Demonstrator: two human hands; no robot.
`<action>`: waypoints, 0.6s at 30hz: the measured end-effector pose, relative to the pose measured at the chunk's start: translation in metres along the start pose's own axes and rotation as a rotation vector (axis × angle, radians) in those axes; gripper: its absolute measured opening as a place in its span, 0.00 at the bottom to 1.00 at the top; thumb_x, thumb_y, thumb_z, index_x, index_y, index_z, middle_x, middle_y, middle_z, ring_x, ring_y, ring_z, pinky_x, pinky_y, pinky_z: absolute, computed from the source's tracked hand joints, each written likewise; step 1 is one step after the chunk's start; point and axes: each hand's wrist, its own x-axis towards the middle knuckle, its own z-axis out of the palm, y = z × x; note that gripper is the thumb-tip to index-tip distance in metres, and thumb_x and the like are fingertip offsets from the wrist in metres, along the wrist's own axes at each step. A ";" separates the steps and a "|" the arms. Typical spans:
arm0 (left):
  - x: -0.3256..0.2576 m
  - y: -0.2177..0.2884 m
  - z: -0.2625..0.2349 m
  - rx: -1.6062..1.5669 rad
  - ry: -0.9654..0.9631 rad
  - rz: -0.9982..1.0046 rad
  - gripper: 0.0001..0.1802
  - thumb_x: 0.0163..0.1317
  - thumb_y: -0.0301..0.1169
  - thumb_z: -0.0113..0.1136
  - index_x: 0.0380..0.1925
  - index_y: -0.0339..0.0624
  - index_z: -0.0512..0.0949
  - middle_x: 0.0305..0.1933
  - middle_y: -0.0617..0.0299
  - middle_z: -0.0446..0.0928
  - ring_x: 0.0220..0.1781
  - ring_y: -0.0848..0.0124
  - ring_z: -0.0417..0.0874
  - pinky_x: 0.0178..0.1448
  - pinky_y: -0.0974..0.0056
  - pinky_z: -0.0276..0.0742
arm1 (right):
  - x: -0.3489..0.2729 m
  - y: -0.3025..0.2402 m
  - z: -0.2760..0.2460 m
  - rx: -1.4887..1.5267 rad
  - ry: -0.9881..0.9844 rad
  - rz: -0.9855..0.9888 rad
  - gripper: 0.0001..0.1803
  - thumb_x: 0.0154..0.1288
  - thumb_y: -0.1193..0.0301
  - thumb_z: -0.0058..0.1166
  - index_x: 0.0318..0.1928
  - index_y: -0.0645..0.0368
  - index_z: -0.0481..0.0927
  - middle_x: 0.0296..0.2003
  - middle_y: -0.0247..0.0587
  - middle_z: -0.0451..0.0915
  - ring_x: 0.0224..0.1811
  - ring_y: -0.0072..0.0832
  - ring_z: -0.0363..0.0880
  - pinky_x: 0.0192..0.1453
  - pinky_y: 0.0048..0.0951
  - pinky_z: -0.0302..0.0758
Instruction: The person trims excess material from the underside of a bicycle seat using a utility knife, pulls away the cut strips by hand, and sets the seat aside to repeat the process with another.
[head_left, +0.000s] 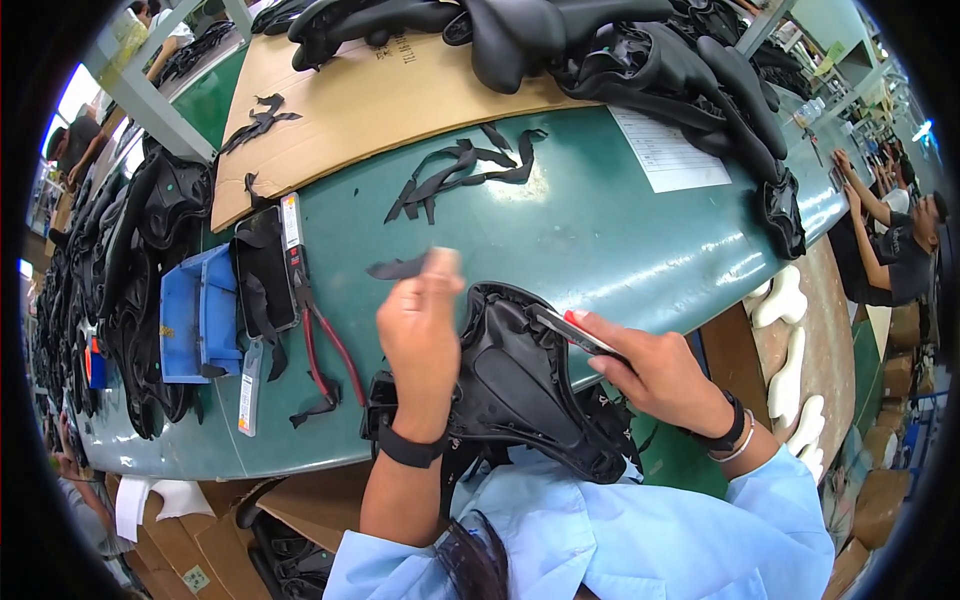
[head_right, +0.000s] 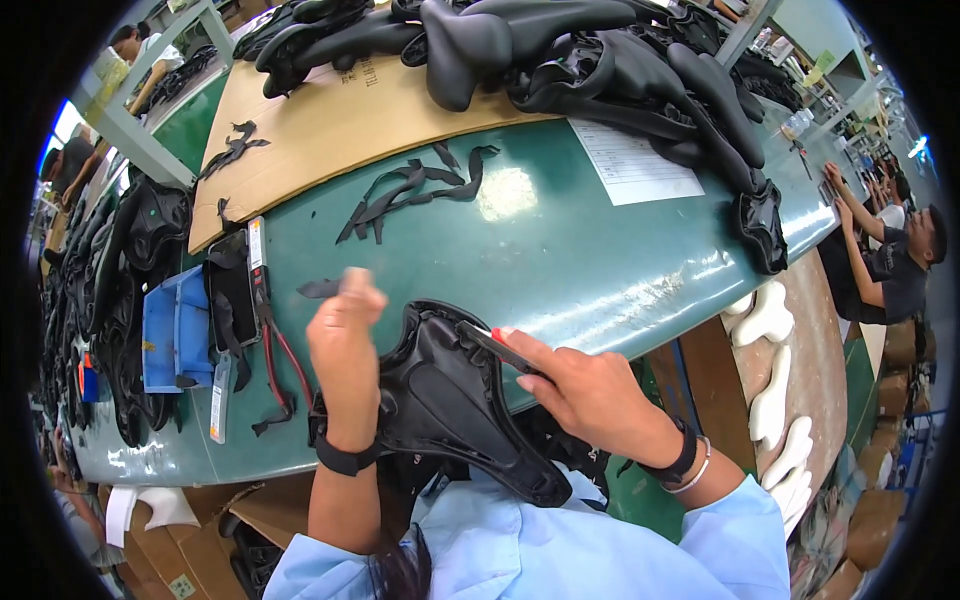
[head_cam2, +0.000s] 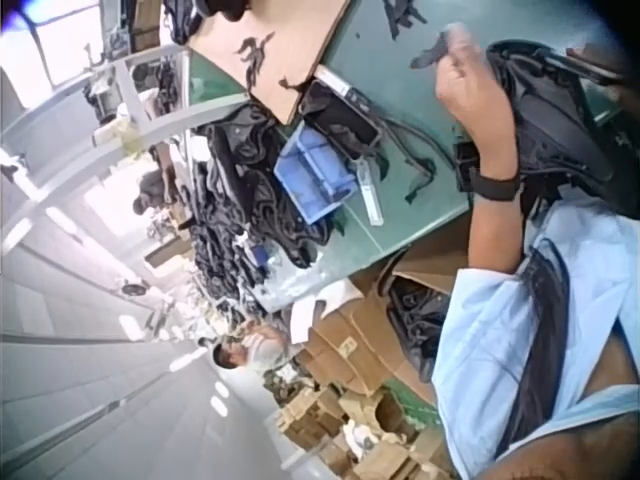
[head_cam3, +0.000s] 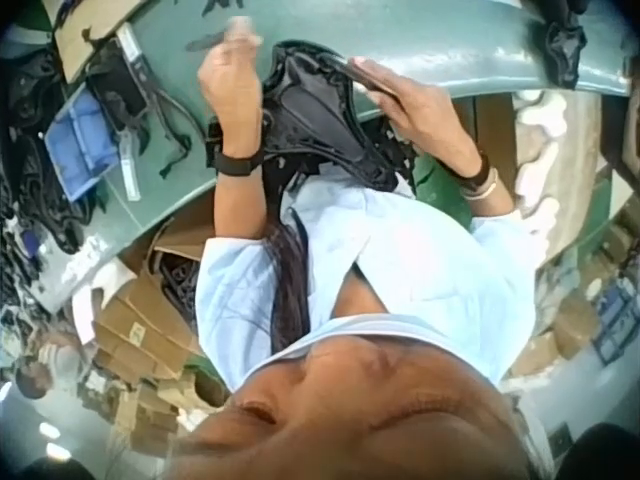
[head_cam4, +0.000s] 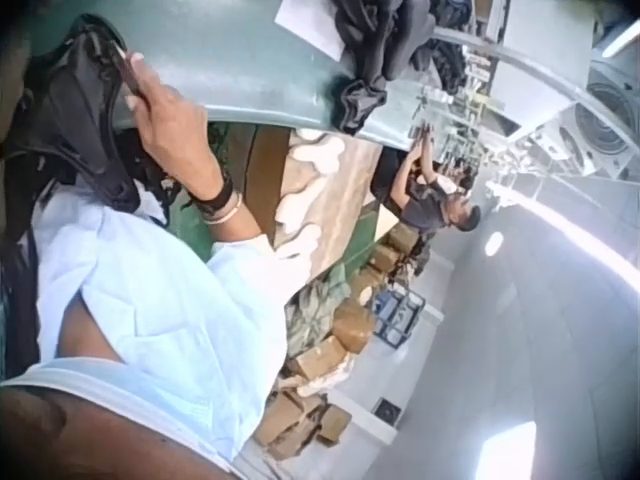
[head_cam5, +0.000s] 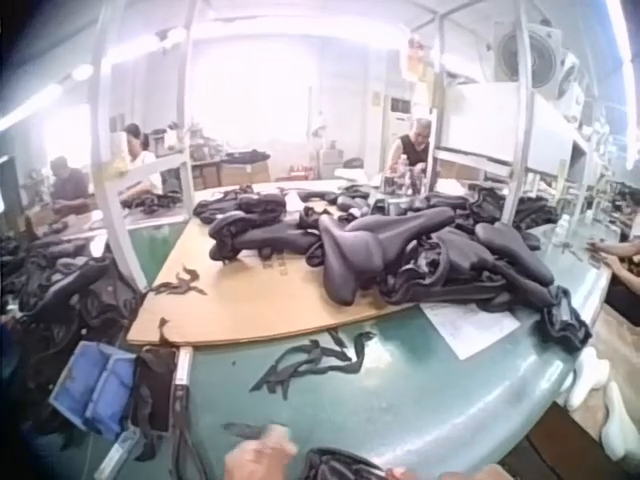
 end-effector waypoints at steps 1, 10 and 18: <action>-0.004 0.005 0.004 0.313 -0.081 0.174 0.11 0.62 0.32 0.65 0.30 0.34 0.78 0.28 0.62 0.75 0.31 0.73 0.75 0.39 0.67 0.72 | 0.001 0.005 0.003 0.198 0.122 -0.049 0.31 0.65 0.69 0.59 0.68 0.49 0.67 0.36 0.46 0.83 0.32 0.42 0.83 0.36 0.36 0.77; -0.024 -0.006 0.009 0.489 -0.326 0.205 0.06 0.56 0.24 0.62 0.34 0.35 0.80 0.37 0.53 0.76 0.39 0.57 0.79 0.43 0.58 0.74 | 0.062 -0.007 0.025 0.437 0.424 -0.374 0.38 0.56 0.77 0.62 0.68 0.53 0.64 0.46 0.54 0.82 0.43 0.53 0.82 0.43 0.42 0.79; -0.025 -0.004 0.017 0.656 -0.358 0.282 0.10 0.55 0.31 0.68 0.35 0.37 0.83 0.37 0.55 0.74 0.41 0.60 0.77 0.46 0.57 0.71 | 0.064 0.009 0.032 0.858 0.311 -0.103 0.34 0.59 0.77 0.60 0.66 0.60 0.63 0.39 0.47 0.81 0.39 0.41 0.82 0.47 0.35 0.77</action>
